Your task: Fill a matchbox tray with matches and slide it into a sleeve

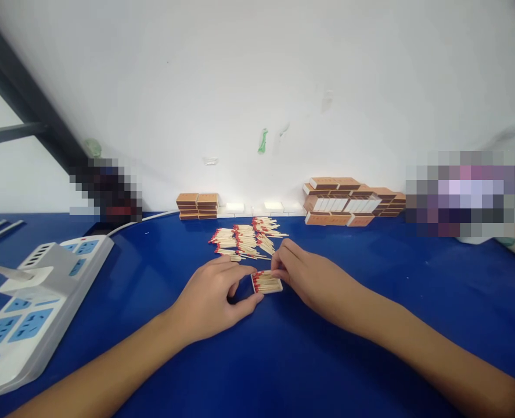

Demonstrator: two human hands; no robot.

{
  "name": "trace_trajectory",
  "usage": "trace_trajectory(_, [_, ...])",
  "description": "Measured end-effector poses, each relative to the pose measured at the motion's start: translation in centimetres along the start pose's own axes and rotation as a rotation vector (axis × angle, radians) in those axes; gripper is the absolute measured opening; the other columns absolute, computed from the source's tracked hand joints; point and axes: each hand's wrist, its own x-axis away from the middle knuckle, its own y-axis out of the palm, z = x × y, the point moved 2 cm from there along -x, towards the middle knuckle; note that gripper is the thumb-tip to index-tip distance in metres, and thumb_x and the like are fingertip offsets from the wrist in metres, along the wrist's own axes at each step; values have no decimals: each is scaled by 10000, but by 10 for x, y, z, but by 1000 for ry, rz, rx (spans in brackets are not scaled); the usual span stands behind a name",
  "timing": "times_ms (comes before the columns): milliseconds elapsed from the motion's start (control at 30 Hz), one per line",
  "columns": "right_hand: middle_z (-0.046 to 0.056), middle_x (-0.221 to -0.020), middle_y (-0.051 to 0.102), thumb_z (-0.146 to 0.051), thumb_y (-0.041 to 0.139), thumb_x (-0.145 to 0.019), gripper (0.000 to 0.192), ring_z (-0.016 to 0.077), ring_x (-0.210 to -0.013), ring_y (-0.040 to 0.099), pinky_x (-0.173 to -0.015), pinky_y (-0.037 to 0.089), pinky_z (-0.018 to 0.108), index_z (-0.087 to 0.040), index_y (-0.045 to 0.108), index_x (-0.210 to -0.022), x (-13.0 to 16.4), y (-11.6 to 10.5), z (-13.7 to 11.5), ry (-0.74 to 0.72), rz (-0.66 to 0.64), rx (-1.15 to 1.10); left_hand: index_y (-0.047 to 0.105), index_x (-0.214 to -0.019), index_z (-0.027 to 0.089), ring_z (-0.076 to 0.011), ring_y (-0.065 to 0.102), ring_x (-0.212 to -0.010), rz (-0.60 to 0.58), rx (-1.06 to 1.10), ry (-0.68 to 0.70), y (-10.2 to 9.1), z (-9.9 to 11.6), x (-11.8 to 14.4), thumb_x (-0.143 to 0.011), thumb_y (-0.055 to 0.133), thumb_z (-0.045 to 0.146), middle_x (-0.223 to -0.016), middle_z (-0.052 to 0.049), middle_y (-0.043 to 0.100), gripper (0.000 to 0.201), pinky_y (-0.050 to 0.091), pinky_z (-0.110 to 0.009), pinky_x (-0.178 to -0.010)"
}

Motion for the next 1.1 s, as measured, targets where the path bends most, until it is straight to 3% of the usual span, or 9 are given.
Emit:
trace_trajectory(300, [63, -996, 637, -152, 606, -1026, 39, 160, -706, 612, -602, 438, 288, -148, 641, -1007, 2, 2, -4, -55, -110, 70, 757, -1104, 196, -170, 531, -683, -6, -3, 2, 1, -1, -1, -926, 734, 369, -648, 33, 537, 249, 419, -314, -671])
trace_trajectory(467, [63, -1025, 630, -231, 549, -1068, 130, 162, -712, 610, -606, 428, 300, -168, 631, -990, 3, -7, -4, 18, -162, -8, 753, -1112, 198, -165, 532, -670, 0, -9, 9, 1, -2, -1, -939, 720, 392, -641, 35, 531, 262, 425, -316, -673])
trace_trajectory(733, [54, -1077, 636, -294, 535, -1085, 164, 157, -816, 630, -707, 468, 297, -189, 623, -995, 2, -6, -2, 82, -144, -237, 752, -1116, 219, -159, 530, -671, -9, -12, 21, 1, -2, 0, -940, 724, 385, -654, 37, 549, 244, 427, -311, -671])
trace_trajectory(1100, [40, -1034, 641, -309, 555, -1071, 170, 154, -798, 608, -695, 446, 299, -203, 632, -962, 3, -11, 3, 94, -149, -244, 755, -1132, 208, -161, 535, -667, -18, -11, 3, 0, -1, -1, -944, 715, 402, -650, 34, 542, 274, 430, -313, -670])
